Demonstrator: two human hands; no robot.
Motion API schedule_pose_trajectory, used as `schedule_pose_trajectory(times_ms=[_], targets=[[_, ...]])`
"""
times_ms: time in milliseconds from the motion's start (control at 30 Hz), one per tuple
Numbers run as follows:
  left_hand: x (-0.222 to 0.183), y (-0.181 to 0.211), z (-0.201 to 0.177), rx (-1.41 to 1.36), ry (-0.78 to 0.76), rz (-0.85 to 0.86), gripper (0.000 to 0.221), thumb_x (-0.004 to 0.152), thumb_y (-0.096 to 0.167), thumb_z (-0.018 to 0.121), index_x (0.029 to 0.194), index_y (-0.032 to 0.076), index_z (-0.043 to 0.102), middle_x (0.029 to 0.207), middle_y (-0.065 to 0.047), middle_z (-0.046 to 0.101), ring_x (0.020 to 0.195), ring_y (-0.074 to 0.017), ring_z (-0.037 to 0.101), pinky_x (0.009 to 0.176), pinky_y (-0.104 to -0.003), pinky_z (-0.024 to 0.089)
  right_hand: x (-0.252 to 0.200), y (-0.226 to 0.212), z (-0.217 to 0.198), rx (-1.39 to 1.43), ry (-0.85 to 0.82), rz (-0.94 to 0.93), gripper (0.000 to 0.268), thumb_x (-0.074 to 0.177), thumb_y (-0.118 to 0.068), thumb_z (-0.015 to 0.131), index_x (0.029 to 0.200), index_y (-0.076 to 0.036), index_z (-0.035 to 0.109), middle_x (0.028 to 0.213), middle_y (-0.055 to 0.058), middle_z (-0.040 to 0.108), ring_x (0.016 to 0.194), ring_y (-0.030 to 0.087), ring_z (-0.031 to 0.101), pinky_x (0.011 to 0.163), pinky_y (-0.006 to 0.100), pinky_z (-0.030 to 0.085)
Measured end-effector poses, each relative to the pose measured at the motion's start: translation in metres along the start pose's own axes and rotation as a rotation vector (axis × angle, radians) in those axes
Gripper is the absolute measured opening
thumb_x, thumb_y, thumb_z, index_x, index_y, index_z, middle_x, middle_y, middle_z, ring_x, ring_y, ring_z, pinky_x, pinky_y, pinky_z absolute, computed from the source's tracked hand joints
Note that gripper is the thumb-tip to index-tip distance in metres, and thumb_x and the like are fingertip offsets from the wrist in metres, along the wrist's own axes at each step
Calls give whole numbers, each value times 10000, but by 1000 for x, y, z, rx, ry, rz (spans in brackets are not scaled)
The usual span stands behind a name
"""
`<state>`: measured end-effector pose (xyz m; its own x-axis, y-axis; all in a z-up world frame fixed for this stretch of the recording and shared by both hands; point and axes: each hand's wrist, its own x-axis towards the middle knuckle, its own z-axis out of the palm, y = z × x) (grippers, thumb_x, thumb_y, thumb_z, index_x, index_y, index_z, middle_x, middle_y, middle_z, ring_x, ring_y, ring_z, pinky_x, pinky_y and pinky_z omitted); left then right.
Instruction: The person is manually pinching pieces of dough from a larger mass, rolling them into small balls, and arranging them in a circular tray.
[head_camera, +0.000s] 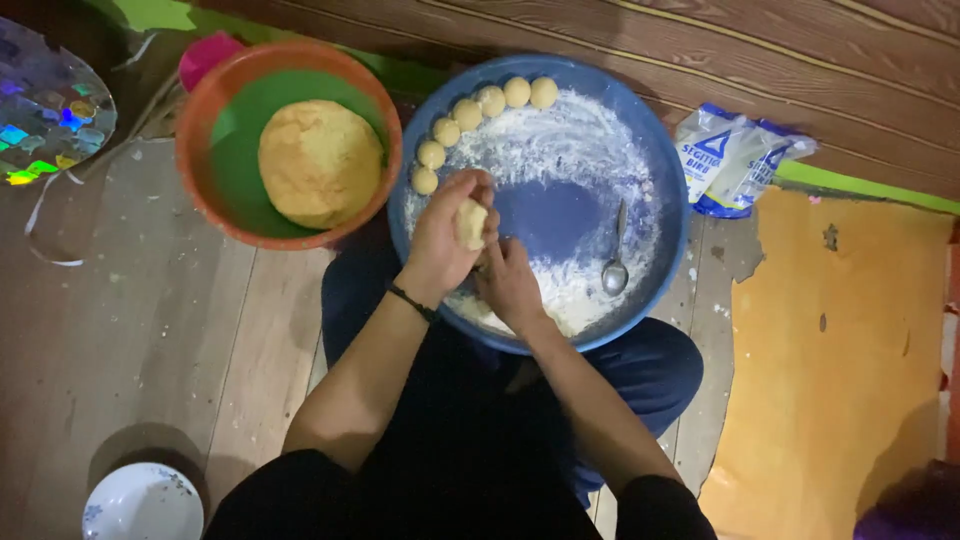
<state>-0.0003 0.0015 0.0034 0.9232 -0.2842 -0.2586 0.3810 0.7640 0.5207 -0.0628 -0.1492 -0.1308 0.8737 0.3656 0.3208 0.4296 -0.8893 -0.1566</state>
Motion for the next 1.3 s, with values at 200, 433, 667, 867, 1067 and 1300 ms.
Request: schedule_pose_trajectory(times_ms=[200, 433, 667, 867, 1067, 1300], targets=[[-14, 2, 17, -55, 109, -3, 234, 998, 72, 636, 1204, 103, 531, 1116, -150, 652, 1021, -338, 724, 797, -379, 640, -8, 29, -6, 415, -26, 144, 551, 641, 30, 727, 1174, -72, 632, 1056, 164, 555, 934, 381, 667, 713, 398, 614], [-1, -5, 6, 58, 57, -15, 324, 1070, 285, 543, 1328, 94, 592, 1042, -91, 680, 766, -174, 689, 551, -227, 501, -8, 60, -48, 820, -111, 693, 182, 953, -179, 691, 1123, -151, 749, 1026, 131, 729, 939, 347, 741, 735, 417, 625], [-12, -20, 23, 139, -4, 27, 372, 1094, 316, 510, 807, 85, 567, 569, -41, 478, 331, -109, 374, 317, -225, 278, -6, 42, -48, 564, -72, 452, 169, 919, -211, 729, 1069, -136, 753, 909, 128, 685, 876, 371, 714, 741, 450, 615], [-2, -23, -6, 208, -11, 4, 303, 1083, 387, 533, 1032, 92, 583, 857, -106, 575, 727, -191, 525, 650, -342, 417, -4, 53, -37, 579, -82, 490, 240, 915, -226, 720, 1148, -167, 713, 930, 115, 704, 906, 344, 720, 795, 488, 580], [3, -36, -20, 289, 38, -21, 382, 1075, 195, 600, 1413, 48, 499, 1315, -202, 562, 1237, -326, 615, 1082, -515, 499, 20, 41, -115, 1141, 91, 771, 277, 959, -79, 704, 1234, -49, 683, 1033, 143, 734, 926, 230, 730, 814, 371, 617], [0, -66, 25, 266, 75, -99, 483, 1006, 420, 651, 1335, 75, 571, 846, -88, 591, 768, -135, 620, 741, -292, 524, 26, 16, -132, 1109, 312, 796, 278, 908, -44, 795, 1169, -39, 700, 984, 97, 691, 875, 179, 707, 767, 350, 619]])
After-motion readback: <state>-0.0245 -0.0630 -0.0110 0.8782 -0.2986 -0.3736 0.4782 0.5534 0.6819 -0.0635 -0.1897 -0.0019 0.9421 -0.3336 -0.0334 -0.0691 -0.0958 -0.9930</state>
